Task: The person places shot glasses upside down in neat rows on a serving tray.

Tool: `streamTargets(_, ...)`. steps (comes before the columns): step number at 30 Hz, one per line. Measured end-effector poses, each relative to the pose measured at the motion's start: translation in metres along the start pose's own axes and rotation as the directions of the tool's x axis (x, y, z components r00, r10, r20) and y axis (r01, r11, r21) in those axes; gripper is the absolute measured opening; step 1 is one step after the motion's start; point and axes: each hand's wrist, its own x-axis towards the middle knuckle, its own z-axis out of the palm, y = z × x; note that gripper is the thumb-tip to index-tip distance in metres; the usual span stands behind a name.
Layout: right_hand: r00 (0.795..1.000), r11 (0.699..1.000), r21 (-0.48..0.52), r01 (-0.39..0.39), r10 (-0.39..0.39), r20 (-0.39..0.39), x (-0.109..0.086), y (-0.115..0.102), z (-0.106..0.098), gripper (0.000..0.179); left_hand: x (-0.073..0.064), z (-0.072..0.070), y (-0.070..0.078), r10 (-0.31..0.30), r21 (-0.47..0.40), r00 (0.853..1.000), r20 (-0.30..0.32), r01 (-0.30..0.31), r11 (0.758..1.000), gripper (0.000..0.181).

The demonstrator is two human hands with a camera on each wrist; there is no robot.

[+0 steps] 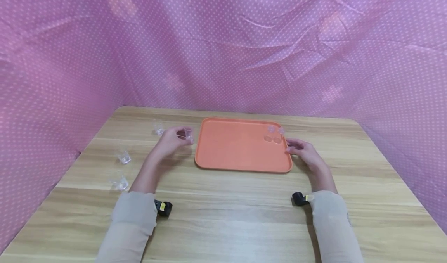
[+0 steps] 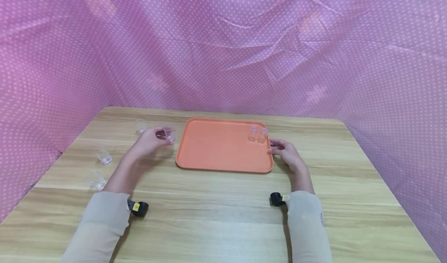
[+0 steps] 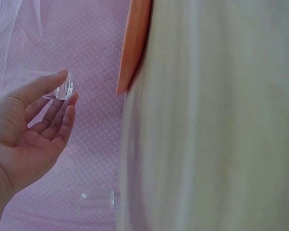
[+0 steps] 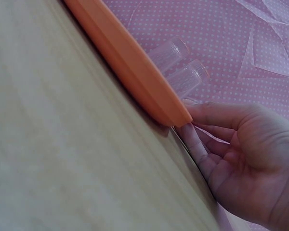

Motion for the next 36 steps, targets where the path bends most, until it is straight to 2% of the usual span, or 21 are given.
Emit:
streamTargets(6,1.000,1.000,0.005,0.003,-0.003,0.001,-0.001,0.000,0.001,0.052,0.014,0.008,0.013,0.000,0.014,1.000,0.012,0.000,1.000,0.047)
streamTargets(15,1.000,1.000,0.019,-0.011,0.011,-0.001,0.000,0.000,0.001,0.050,0.033,0.024,0.026,0.081,0.042,0.996,0.031,-0.082,0.996,0.043)
streamTargets(18,1.000,1.000,0.022,-0.012,0.012,0.001,0.000,0.000,0.001,0.050,0.038,0.031,0.031,0.085,0.041,0.996,0.032,-0.087,0.995,0.041)
streamTargets(24,1.000,1.000,0.016,-0.011,0.011,-0.002,-0.001,-0.001,0.001,0.050,0.052,0.047,0.036,0.101,-0.054,0.995,0.025,-0.099,0.994,0.036)
streamTargets(28,1.000,1.000,0.009,-0.001,0.001,-0.004,-0.001,0.000,0.001,0.050,0.060,0.058,0.039,0.073,-0.124,0.997,0.015,-0.071,0.990,0.035)
streamTargets(31,1.000,1.000,0.003,0.010,-0.010,-0.002,-0.001,0.000,0.000,0.051,0.065,0.065,0.041,0.054,-0.147,0.999,0.005,-0.053,0.988,0.037)
streamTargets(36,1.000,1.000,0.017,0.002,-0.002,-0.005,0.000,0.000,0.000,0.052,0.071,0.075,0.042,0.069,-0.179,0.998,0.005,-0.067,0.982,0.038)
